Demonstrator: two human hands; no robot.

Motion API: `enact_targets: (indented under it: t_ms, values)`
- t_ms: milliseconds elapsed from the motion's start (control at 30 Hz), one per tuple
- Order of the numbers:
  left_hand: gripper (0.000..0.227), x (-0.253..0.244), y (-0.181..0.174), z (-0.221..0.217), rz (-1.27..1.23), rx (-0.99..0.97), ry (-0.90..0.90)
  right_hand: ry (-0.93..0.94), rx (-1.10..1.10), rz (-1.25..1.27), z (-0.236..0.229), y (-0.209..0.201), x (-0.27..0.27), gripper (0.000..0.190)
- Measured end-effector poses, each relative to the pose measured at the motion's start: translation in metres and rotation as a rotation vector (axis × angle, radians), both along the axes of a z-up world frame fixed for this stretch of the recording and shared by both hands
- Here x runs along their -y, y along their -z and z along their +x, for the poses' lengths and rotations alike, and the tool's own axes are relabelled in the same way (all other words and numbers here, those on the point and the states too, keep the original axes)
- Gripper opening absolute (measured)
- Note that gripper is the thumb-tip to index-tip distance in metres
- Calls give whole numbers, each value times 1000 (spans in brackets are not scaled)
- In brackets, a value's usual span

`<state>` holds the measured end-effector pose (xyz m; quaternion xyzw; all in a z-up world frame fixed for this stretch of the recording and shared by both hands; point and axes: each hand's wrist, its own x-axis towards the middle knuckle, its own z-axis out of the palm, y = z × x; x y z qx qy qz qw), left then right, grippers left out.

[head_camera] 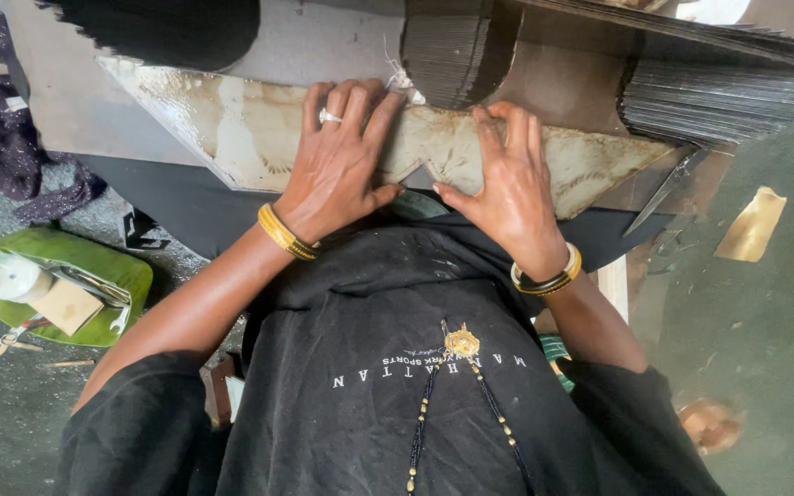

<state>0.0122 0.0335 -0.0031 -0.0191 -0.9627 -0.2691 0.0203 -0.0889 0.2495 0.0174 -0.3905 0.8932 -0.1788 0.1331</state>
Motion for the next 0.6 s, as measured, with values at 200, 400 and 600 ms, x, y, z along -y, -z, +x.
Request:
enact_targets:
  t_ms: [200, 400, 600]
  values:
    - [110, 0, 1, 2, 10, -25, -15, 8, -3, 3, -2, 1, 2, 84]
    - [98, 2, 0, 1, 70, -50, -49, 20, -10, -28, 2, -4, 6, 87]
    - [96, 2, 3, 3, 61, -29, -49, 8, -10, -39, 3, 0, 2, 86]
